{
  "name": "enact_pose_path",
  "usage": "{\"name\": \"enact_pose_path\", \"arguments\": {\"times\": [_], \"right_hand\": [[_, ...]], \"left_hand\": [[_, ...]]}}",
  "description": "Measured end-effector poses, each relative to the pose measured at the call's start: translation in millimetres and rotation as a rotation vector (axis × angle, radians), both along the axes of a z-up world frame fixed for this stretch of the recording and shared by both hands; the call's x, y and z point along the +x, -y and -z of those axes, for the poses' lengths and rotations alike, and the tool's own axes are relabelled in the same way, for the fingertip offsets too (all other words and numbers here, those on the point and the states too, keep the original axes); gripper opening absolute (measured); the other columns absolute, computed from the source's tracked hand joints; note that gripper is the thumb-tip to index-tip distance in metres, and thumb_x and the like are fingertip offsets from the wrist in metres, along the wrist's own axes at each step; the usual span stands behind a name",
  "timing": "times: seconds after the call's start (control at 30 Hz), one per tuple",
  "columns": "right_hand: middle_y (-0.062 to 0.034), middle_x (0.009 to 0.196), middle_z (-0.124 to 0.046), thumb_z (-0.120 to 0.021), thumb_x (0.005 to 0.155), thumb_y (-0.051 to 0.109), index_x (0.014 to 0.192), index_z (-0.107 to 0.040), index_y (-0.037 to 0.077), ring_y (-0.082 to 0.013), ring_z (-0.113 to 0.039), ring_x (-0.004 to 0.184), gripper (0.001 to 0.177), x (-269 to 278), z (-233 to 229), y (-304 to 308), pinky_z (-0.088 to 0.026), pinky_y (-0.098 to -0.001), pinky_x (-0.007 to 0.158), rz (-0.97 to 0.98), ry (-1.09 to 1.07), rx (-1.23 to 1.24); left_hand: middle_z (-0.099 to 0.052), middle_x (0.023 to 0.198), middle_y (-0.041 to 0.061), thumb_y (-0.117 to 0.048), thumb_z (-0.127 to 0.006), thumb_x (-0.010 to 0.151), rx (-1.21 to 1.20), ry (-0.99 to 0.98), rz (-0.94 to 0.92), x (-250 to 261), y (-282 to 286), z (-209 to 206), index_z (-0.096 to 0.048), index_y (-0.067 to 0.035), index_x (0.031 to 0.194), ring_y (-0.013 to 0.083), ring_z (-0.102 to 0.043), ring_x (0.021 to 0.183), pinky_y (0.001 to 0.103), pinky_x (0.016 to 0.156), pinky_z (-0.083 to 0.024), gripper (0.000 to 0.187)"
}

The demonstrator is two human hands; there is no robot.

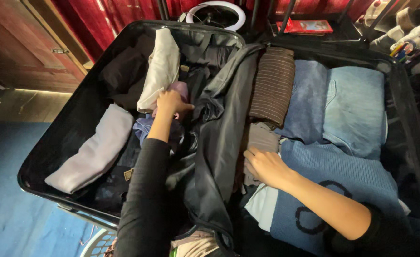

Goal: The person folds various clothing items, including jeans, shirts, and patterned garments, and places them into an open suitcase. The person arranges the folded clothes neatly within the suitcase compartments.

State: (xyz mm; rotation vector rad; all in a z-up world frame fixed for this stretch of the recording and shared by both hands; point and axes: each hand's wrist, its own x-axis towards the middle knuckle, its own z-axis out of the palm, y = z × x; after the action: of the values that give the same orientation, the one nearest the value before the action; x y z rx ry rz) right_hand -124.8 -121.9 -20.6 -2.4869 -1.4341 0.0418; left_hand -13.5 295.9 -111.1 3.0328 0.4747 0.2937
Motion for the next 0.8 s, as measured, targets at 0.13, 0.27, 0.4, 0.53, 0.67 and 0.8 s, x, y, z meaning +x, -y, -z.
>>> {"name": "enact_pose_path", "arguments": {"times": [0.13, 0.27, 0.4, 0.53, 0.67, 0.8], "right_hand": [[-0.0183, 0.1, -0.065, -0.064, 0.092, 0.017, 0.105, -0.064, 0.0, -0.0403, -0.07, 0.079, 0.022, -1.1, 0.6, 3.0, -0.057, -0.0504, 0.065, 0.003, 0.008, -0.013], [-0.018, 0.098, -0.065, -0.064, 0.09, 0.017, 0.108, -0.064, 0.0, -0.0399, -0.07, 0.081, 0.025, -2.5, 2.6, 2.0, -0.057, -0.0504, 0.065, 0.0, 0.013, 0.007], [-0.0178, 0.099, -0.066, -0.065, 0.09, 0.019, 0.109, -0.064, 0.0, -0.0405, -0.069, 0.081, 0.027, -1.2, 3.3, 2.8, -0.056, -0.0513, 0.066, 0.0, 0.015, 0.032], [-0.0171, 0.098, -0.066, -0.065, 0.09, 0.021, 0.108, -0.063, 0.001, -0.0405, -0.069, 0.082, 0.027, -2.1, 3.7, 1.2, -0.055, -0.0514, 0.067, 0.001, 0.013, 0.012], [-0.0162, 0.098, -0.066, -0.065, 0.09, 0.021, 0.109, -0.063, 0.002, -0.04, -0.07, 0.083, 0.027, -1.6, 0.6, -1.1, -0.056, -0.0503, 0.067, 0.005, -0.001, -0.011], [-0.0174, 0.101, -0.067, -0.066, 0.089, 0.021, 0.111, -0.063, 0.002, -0.0422, -0.07, 0.082, 0.029, -4.7, -1.4, -2.3, -0.057, -0.0513, 0.066, 0.029, 0.008, -0.027]], "left_hand": [[-0.079, 0.108, 0.016, -0.034, -0.075, 0.081, -0.003, 0.048, -0.085, 8.3, -3.8, 45.0, -0.083, -0.008, 0.099, 0.0369, -0.07, 0.113, 0.046, 0.099, -0.057, 0.032], [-0.076, 0.112, 0.018, -0.046, -0.076, 0.079, -0.505, -0.284, 0.018, 13.2, -23.7, 13.6, -0.076, -0.005, 0.109, 0.0396, -0.073, 0.107, 0.047, 0.088, -0.059, 0.051], [-0.073, 0.117, 0.017, -0.058, -0.076, 0.077, -0.83, -0.546, -0.084, -12.8, -55.7, -41.2, -0.069, -0.001, 0.119, 0.0414, -0.075, 0.102, 0.048, 0.078, -0.063, 0.071], [-0.082, 0.119, 0.027, -0.064, -0.076, 0.074, -0.356, -0.693, -0.142, -57.0, -91.4, -63.8, -0.081, 0.004, 0.12, 0.0422, -0.081, 0.102, 0.048, 0.075, -0.061, 0.082], [-0.053, 0.145, 0.021, -0.056, -0.092, 0.066, -0.631, -0.995, -0.097, -112.2, -85.8, -57.8, -0.06, -0.014, 0.138, 0.0408, -0.061, 0.13, 0.048, 0.085, -0.06, 0.09], [-0.04, 0.15, 0.022, -0.053, -0.091, 0.066, -0.679, -0.713, -0.162, -161.3, -55.7, -53.3, -0.034, -0.018, 0.152, 0.0411, -0.061, 0.127, 0.051, 0.085, -0.063, 0.108]]}}
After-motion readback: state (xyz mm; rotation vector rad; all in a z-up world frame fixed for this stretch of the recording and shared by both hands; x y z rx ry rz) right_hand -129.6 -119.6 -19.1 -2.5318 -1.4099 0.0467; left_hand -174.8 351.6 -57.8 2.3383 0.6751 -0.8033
